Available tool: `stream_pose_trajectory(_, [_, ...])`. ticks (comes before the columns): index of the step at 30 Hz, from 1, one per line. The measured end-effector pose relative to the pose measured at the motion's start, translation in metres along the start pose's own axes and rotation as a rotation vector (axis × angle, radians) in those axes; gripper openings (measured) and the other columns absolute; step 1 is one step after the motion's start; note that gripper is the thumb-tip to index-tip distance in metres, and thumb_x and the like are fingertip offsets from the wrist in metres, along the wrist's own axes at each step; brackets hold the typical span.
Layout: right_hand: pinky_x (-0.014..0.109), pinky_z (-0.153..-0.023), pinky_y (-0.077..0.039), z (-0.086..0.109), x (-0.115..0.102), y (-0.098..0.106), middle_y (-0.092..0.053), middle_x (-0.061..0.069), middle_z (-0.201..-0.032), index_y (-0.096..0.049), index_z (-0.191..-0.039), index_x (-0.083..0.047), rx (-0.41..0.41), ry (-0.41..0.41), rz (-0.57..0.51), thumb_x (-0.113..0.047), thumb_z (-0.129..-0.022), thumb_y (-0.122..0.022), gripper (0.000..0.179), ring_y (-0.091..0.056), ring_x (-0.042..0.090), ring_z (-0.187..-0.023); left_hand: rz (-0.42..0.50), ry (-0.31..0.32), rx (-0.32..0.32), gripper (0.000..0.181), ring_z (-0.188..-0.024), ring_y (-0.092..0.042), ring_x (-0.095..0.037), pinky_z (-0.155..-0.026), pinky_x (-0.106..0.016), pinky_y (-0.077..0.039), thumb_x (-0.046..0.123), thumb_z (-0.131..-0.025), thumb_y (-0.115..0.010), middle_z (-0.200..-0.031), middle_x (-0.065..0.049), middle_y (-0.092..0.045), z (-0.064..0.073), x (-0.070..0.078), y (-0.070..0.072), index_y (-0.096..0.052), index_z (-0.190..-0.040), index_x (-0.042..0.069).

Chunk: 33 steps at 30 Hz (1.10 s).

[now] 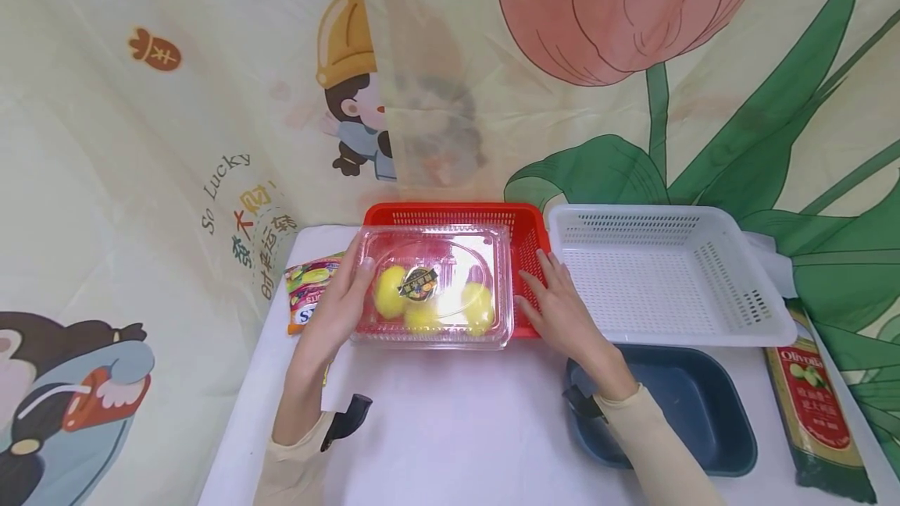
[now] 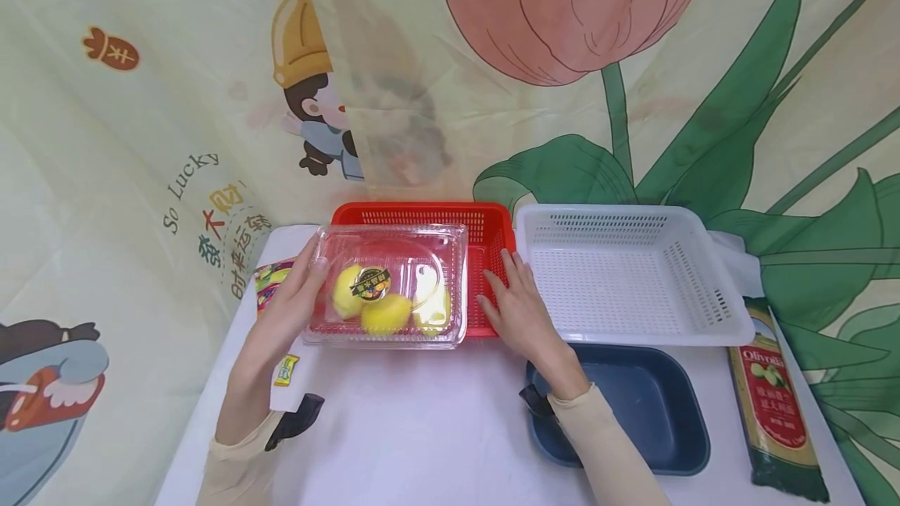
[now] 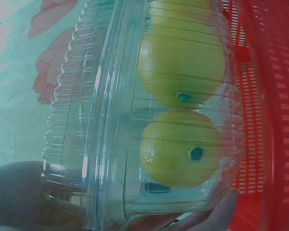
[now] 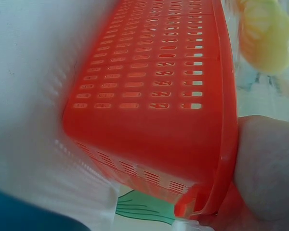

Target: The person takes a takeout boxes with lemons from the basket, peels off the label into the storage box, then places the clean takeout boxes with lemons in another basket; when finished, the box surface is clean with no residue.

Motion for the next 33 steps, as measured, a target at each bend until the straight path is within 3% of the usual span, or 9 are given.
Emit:
stream_pose_trajectory(6, [0.061,-0.126,-0.016,0.000,0.000,0.001,-0.025,0.024,-0.164,-0.055,-0.144,-0.002,0.002,-0.003,-0.005,-0.030,-0.092,-0.073,0.061,-0.015,0.042,-0.155,0.021,-0.020,-0.002,0.069,-0.155,-0.018,-0.029,-0.098,-0.058,-0.053,0.053,-0.104,-0.047,-0.169,0.005,-0.018,0.020,-0.002,0.002,-0.010,-0.161,0.044])
stream_pose_trajectory(11, [0.061,-0.126,-0.015,0.001,0.001,0.000,-0.025,0.024,-0.165,-0.055,-0.144,-0.002,0.004,-0.002,0.000,-0.031,-0.093,-0.073,0.061,-0.014,0.042,-0.156,0.020,-0.005,-0.013,0.066,-0.154,-0.018,-0.031,-0.100,-0.059,-0.052,0.052,-0.105,-0.044,-0.170,0.002,-0.015,0.033,-0.003,0.001,-0.009,-0.161,0.045])
stream_pose_trajectory(16, [0.061,-0.125,-0.015,0.001,0.002,-0.001,-0.025,0.024,-0.165,-0.055,-0.144,-0.002,0.003,-0.001,0.002,-0.032,-0.092,-0.073,0.062,-0.015,0.041,-0.156,0.043,0.034,-0.029,0.064,-0.147,-0.030,-0.033,-0.094,-0.054,-0.058,0.050,-0.106,-0.044,-0.168,0.000,-0.016,0.046,-0.004,0.000,-0.009,-0.160,0.049])
stream_pose_trajectory(24, [0.061,-0.126,-0.014,0.001,0.002,0.000,-0.024,0.024,-0.165,-0.055,-0.144,-0.004,0.005,0.002,0.002,-0.031,-0.093,-0.071,0.060,-0.013,0.042,-0.156,0.055,0.103,-0.036,0.060,-0.139,-0.047,-0.037,-0.090,-0.048,-0.060,0.061,-0.102,-0.043,-0.169,0.003,-0.019,0.066,-0.006,-0.007,-0.014,-0.154,0.059])
stream_pose_trajectory(33, [0.062,-0.125,-0.017,0.002,0.003,0.000,-0.026,0.026,-0.164,-0.057,-0.142,-0.001,0.022,0.031,0.001,-0.028,-0.092,-0.073,0.059,-0.015,0.044,-0.155,0.056,0.145,-0.039,0.058,-0.139,-0.047,-0.042,-0.091,-0.052,-0.060,0.060,-0.103,-0.042,-0.170,0.003,-0.017,0.085,-0.014,-0.013,-0.015,-0.154,0.059])
Point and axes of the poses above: each hand's wrist, its own z-axis away from the middle knuckle, its own y-axis out of the back of the hand, x = y × z, the point moved 1 cm from there along -z, towards the middle knuckle
